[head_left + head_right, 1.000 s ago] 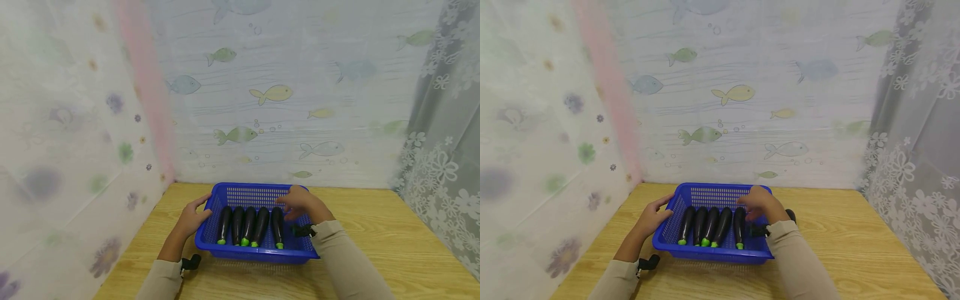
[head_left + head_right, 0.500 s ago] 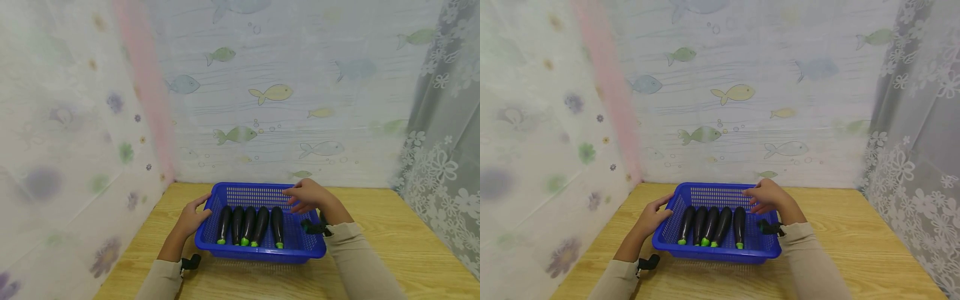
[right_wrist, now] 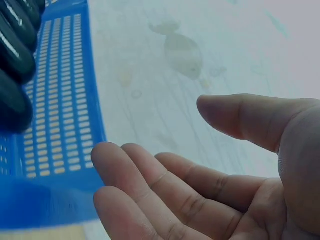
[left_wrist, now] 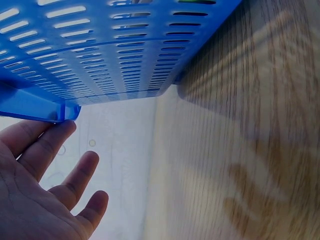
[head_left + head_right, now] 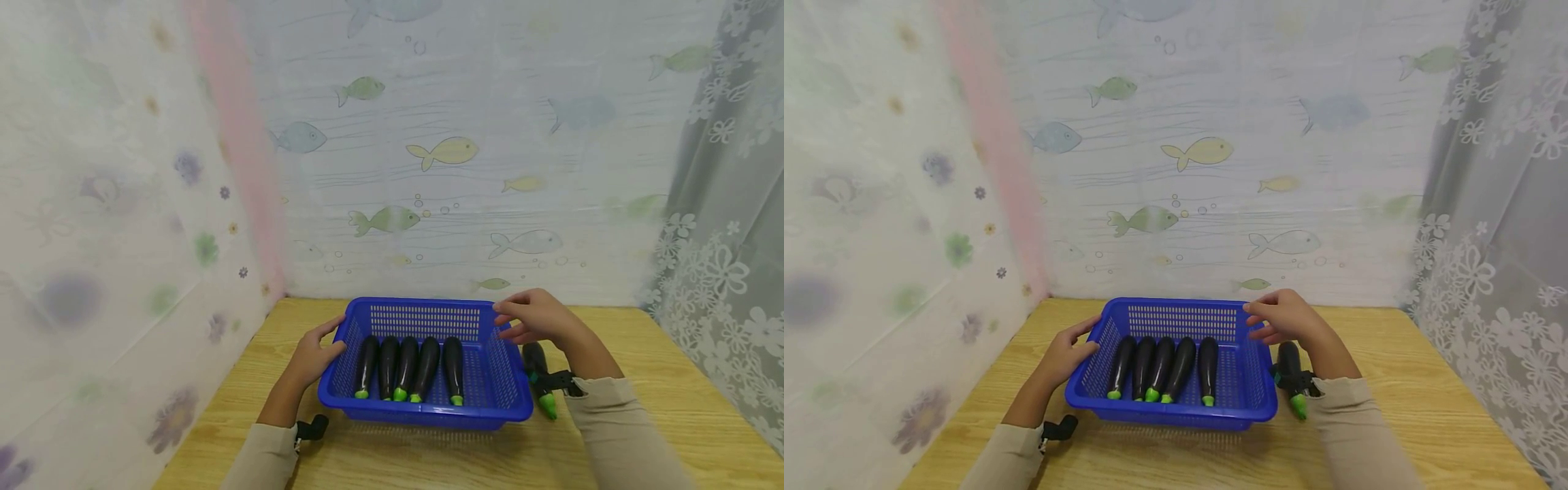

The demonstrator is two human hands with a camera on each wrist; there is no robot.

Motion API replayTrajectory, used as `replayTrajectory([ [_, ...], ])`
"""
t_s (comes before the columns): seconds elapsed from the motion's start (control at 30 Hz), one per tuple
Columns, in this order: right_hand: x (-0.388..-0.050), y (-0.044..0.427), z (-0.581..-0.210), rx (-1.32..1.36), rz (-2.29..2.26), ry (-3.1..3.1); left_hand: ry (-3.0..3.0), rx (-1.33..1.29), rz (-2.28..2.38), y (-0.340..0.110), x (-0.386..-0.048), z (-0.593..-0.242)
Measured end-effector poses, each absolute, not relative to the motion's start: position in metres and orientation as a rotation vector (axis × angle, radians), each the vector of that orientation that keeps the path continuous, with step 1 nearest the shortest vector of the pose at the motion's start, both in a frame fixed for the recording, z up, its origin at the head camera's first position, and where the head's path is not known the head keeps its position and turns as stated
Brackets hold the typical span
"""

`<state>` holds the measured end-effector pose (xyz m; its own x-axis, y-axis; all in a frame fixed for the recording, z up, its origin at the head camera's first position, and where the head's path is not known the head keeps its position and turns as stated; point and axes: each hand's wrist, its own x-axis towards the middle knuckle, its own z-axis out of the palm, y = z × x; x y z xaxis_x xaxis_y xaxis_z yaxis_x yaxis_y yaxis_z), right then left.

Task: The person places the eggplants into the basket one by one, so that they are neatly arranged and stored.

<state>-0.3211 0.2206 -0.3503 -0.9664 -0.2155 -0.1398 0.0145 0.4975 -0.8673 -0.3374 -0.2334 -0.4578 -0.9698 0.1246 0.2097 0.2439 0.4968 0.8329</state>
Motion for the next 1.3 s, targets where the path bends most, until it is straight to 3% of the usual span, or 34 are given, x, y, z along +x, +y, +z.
replayTrajectory([
  [0.47, -0.305, 0.268, -0.363, -0.119, -1.598, 2.454, -2.621, -0.307, -1.496, -0.232, -0.336, -0.455],
  [0.83, -0.292, 0.301, -0.397, -0.046, -1.624, 2.414, -2.612, -0.310, -1.522, -0.233, -0.336, -0.456],
  [1.3, -0.293, 0.312, -0.423, 0.078, -1.647, 2.404, -2.617, -0.304, -1.503, -0.232, -0.336, -0.456],
])
